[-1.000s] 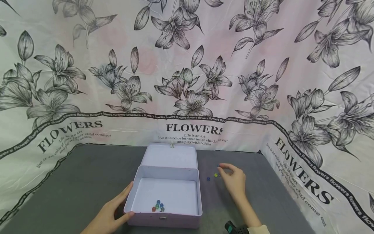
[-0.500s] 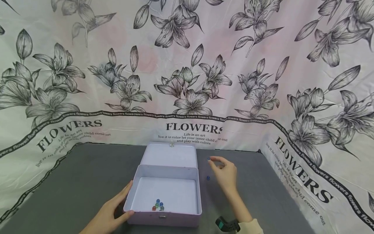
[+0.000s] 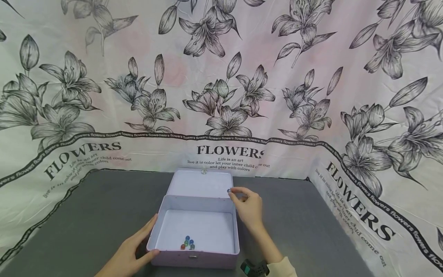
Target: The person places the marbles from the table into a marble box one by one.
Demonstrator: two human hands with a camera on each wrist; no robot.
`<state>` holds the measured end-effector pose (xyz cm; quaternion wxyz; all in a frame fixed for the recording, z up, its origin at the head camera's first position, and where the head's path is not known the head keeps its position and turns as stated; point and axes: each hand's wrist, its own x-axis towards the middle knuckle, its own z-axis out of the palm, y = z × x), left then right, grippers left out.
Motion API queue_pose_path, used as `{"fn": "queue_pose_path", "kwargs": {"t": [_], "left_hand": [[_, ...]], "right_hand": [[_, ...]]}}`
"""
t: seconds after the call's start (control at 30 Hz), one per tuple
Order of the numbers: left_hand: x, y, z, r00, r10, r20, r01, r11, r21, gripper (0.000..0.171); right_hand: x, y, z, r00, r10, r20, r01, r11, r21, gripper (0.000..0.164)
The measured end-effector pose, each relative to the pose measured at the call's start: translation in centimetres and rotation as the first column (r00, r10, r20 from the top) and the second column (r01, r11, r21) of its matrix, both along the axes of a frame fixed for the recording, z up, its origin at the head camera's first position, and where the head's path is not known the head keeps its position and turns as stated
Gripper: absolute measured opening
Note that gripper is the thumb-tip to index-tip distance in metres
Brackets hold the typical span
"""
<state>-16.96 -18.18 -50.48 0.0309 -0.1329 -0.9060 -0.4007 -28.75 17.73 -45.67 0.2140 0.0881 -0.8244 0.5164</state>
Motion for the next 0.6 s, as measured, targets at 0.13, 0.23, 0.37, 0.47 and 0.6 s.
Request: {"fn": "queue_pose_path", "kwargs": {"t": [0.13,0.23,0.37,0.47,0.6], "left_hand": [[0.1,0.0,-0.1,0.999,0.001,-0.036,-0.002,1.000,-0.009,0.092],[0.0,0.1,-0.1,0.999,0.000,-0.041,0.000,1.000,-0.011,0.092],[0.0,0.1,-0.1,0.999,-0.005,-0.032,0.005,1.000,-0.007,0.092],[0.0,0.0,-0.1,1.000,-0.009,-0.018,0.009,1.000,-0.003,0.092],[-0.1,-0.1,0.0,1.000,-0.009,0.011,0.009,1.000,0.003,0.094]], "right_hand": [[0.4,-1.7,0.1,0.999,0.041,0.025,-0.040,0.999,-0.028,0.010],[0.6,-3.0,0.3,0.996,0.076,0.039,-0.075,0.996,-0.038,0.011],[0.7,-4.4,0.8,0.995,0.098,0.013,-0.097,0.995,-0.028,0.010],[0.7,-5.2,1.1,0.994,0.111,-0.002,-0.111,0.994,-0.021,0.011],[0.6,-6.2,1.5,0.989,0.146,-0.008,-0.146,0.989,-0.016,0.012]]}}
